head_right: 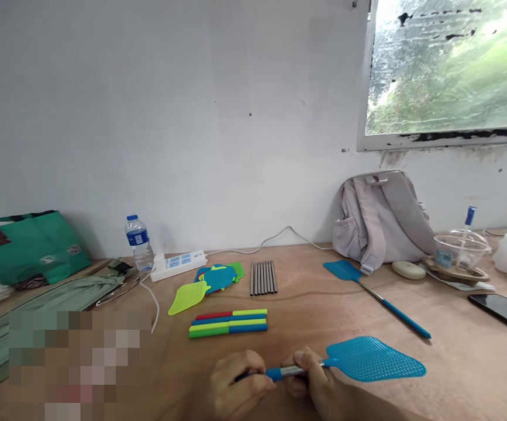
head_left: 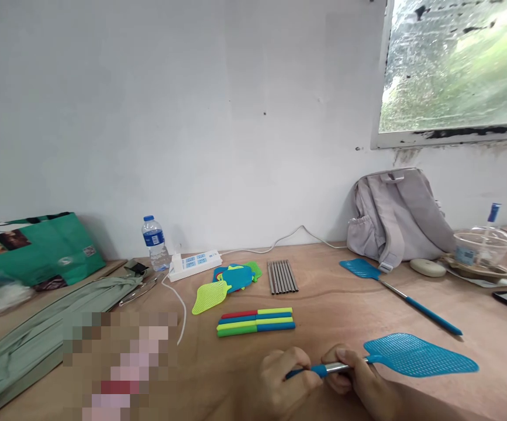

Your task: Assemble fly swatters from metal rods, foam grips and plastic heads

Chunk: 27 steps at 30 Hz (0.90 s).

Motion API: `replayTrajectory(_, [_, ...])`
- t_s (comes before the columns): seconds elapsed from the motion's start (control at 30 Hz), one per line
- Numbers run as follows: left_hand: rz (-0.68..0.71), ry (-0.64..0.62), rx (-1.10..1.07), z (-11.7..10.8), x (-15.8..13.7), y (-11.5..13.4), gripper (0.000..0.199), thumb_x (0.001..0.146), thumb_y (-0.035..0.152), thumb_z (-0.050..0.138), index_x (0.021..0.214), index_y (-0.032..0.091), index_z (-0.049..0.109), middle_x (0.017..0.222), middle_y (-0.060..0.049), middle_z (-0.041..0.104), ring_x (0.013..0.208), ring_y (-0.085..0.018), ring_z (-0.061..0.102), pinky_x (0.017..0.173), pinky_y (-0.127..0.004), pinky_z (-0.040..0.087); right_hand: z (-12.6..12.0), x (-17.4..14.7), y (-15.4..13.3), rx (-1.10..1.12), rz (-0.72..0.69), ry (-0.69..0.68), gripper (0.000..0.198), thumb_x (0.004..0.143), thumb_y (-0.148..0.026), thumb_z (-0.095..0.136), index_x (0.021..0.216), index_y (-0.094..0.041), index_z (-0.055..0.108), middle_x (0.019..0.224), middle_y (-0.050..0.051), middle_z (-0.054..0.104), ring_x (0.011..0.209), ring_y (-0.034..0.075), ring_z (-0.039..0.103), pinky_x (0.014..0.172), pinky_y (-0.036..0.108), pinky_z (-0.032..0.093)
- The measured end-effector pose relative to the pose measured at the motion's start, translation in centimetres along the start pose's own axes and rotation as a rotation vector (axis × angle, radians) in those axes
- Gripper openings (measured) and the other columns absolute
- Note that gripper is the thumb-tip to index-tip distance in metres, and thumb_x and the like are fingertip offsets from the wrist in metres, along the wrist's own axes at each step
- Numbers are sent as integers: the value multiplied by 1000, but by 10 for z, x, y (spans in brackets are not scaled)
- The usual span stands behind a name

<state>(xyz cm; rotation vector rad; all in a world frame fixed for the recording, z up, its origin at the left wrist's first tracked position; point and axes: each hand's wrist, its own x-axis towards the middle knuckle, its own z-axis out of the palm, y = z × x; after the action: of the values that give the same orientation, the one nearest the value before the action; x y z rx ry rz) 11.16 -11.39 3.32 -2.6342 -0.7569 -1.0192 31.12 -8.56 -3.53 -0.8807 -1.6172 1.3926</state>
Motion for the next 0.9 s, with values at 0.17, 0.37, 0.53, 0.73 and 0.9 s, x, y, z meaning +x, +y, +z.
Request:
replayTrajectory(0.17, [24, 20, 28, 5, -4, 1, 25, 87, 21, 43, 74, 22, 64, 61, 0, 57, 53, -9, 51, 49, -18, 39, -1, -2, -2, 11, 56, -26, 48, 84, -53, 27, 53, -20, 43, 50, -1, 39, 52, 14, 37, 55, 29, 31])
replayTrajectory(0.37, [-60, 42, -65, 18, -7, -9, 24, 89, 29, 39, 93, 21, 61, 64, -2, 56, 55, -11, 52, 51, -20, 41, 5, 6, -12, 33, -33, -53, 49, 83, -58, 25, 56, -20, 41, 50, -3, 35, 47, 12, 32, 50, 27, 27])
replayTrajectory(0.53, [-200, -58, -230, 27, -2, -26, 27, 86, 37, 43, 94, 17, 58, 81, -7, 64, 73, -18, 58, 67, -27, 45, 19, 11, -31, 5, -87, -24, 41, 85, -56, 28, 68, -21, 41, 52, -5, 36, 48, 11, 32, 49, 25, 28])
replayTrajectory(0.73, [-746, 95, -818, 39, 5, -36, 37, 84, 51, 40, 80, 16, 53, 62, 2, 51, 52, -9, 46, 51, -22, 37, 24, 15, -35, -80, -127, -110, 25, 79, -40, 56, 79, -20, 42, 65, -5, 39, 54, 8, 35, 51, 21, 29])
replayTrajectory(0.9, [-898, 138, -1262, 50, 2, -44, 48, 77, 64, 38, 77, 17, 45, 42, 11, 29, 34, -4, 22, 38, -19, 20, 11, 25, -25, -6, -161, 64, 24, 78, -35, 58, 89, -21, 43, 69, -5, 41, 53, 7, 38, 46, 19, 30])
